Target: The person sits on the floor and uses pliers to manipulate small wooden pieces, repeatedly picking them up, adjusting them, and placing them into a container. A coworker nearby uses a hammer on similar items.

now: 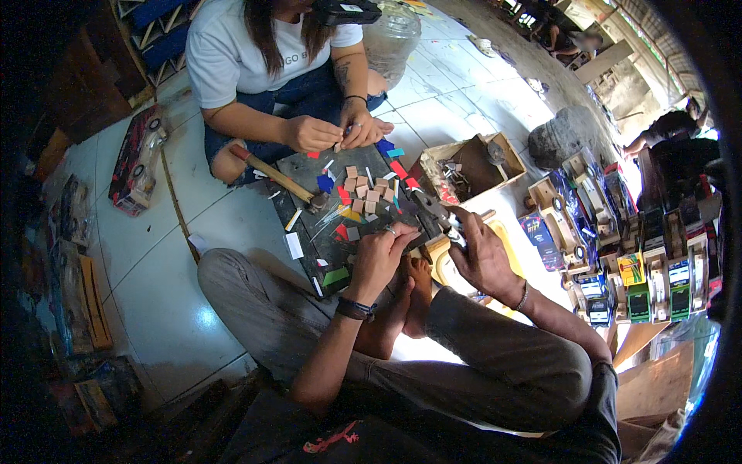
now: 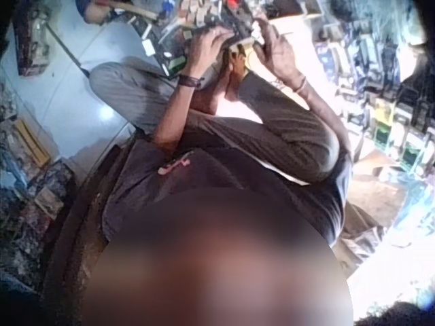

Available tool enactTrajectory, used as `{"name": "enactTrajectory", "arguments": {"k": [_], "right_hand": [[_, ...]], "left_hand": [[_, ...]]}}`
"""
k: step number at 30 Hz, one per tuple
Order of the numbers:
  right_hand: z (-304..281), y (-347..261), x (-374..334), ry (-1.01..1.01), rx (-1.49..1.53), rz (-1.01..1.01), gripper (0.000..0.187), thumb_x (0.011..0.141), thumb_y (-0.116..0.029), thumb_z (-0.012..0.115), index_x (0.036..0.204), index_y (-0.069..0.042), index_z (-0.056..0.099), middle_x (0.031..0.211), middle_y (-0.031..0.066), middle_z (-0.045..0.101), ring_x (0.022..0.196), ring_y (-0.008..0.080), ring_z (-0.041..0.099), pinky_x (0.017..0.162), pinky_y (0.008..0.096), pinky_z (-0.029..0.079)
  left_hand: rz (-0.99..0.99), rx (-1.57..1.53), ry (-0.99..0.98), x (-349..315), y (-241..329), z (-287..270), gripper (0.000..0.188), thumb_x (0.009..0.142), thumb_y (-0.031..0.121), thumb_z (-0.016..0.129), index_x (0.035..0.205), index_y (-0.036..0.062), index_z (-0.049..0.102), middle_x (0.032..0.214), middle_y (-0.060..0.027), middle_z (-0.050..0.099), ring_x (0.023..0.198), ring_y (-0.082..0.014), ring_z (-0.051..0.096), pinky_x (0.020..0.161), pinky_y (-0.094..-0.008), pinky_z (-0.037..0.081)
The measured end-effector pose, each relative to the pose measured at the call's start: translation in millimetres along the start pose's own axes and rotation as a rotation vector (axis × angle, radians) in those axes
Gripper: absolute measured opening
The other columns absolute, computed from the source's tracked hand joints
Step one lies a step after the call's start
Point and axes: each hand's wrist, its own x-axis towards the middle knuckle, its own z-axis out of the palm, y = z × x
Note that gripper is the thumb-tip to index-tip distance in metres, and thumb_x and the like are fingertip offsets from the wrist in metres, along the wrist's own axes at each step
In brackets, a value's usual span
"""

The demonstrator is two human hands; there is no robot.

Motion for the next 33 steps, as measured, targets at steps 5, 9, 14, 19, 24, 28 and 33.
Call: {"name": "enactTrajectory", "arguments": {"k": [5,9,14,19,24,28,33], "right_hand": [[10,3,0,-0.136,-0.075,0.101,0.061,0.092,-0.025,0.069,0.142,-0.002,0.042,0.115,0.0265,0.058,0.097,0.0473,0.062,0.082,0.0538,0.052],[-2,7,4,0.106,-0.056,-0.043,0.063,0.089,-0.017,0.069,0.142,0.0,0.039,0.112,0.0267,0.059,0.092,0.0469,0.062,0.08,0.0529,0.052],[0,1,4,0.063,-0.059,-0.005,0.063,0.089,-0.017,0.069,0.143,-0.001,0.04,0.115,0.0271,0.059,0.095,0.0464,0.063,0.081,0.0528,0.052],[3,-4,1,-0.072,-0.085,0.011,0.061,0.089,-0.02,0.07,0.141,-0.002,0.043,0.114,0.0265,0.059,0.097,0.0477,0.063,0.082,0.0525,0.053],[-10,2,8,0.108,-0.056,-0.029,0.061,0.088,-0.014,0.069,0.141,0.001,0.041,0.11,0.0273,0.058,0.088,0.0475,0.062,0.075,0.0537,0.051],[-6,-1,4,-0.052,-0.153,-0.07,0.06,0.091,-0.021,0.068,0.141,-0.001,0.042,0.112,0.027,0.059,0.092,0.0472,0.062,0.081,0.0531,0.051],[-9,3,3,-0.024,-0.133,-0.082,0.061,0.091,-0.021,0.068,0.142,-0.002,0.042,0.113,0.026,0.059,0.094,0.0465,0.063,0.081,0.0524,0.052]], "left_hand": [[-0.046,0.031,-0.033,2,-3,1,0.017,0.103,0.017,0.06,0.106,0.004,0.069,0.096,-0.0177,0.073,0.087,-0.0382,0.072,0.069,-0.0442,0.056],[0.034,0.0,0.026,0,-1,1,0.017,0.103,0.018,0.06,0.106,0.005,0.069,0.092,-0.019,0.072,0.084,-0.0393,0.071,0.067,-0.0448,0.055],[-0.026,0.045,-0.012,1,4,-3,0.017,0.103,0.019,0.06,0.106,0.0063,0.07,0.091,-0.0193,0.072,0.084,-0.0397,0.071,0.067,-0.045,0.055],[0.007,0.056,0.004,0,1,-2,0.018,0.102,0.02,0.061,0.11,0.0074,0.072,0.093,-0.0159,0.075,0.08,-0.0301,0.074,0.066,-0.0378,0.055],[0.011,0.041,0.021,1,-6,4,0.018,0.102,0.019,0.061,0.11,0.0071,0.072,0.092,-0.0137,0.077,0.075,-0.0235,0.075,0.065,-0.0331,0.055],[-0.031,0.123,-0.034,0,-2,-1,0.019,0.102,0.019,0.061,0.109,0.006,0.073,0.092,-0.0146,0.076,0.075,-0.024,0.075,0.065,-0.0333,0.054],[0.037,0.039,0.027,0,1,1,0.018,0.103,0.02,0.059,0.107,0.0067,0.072,0.089,-0.0167,0.073,0.079,-0.0348,0.071,0.066,-0.0426,0.054]]}}
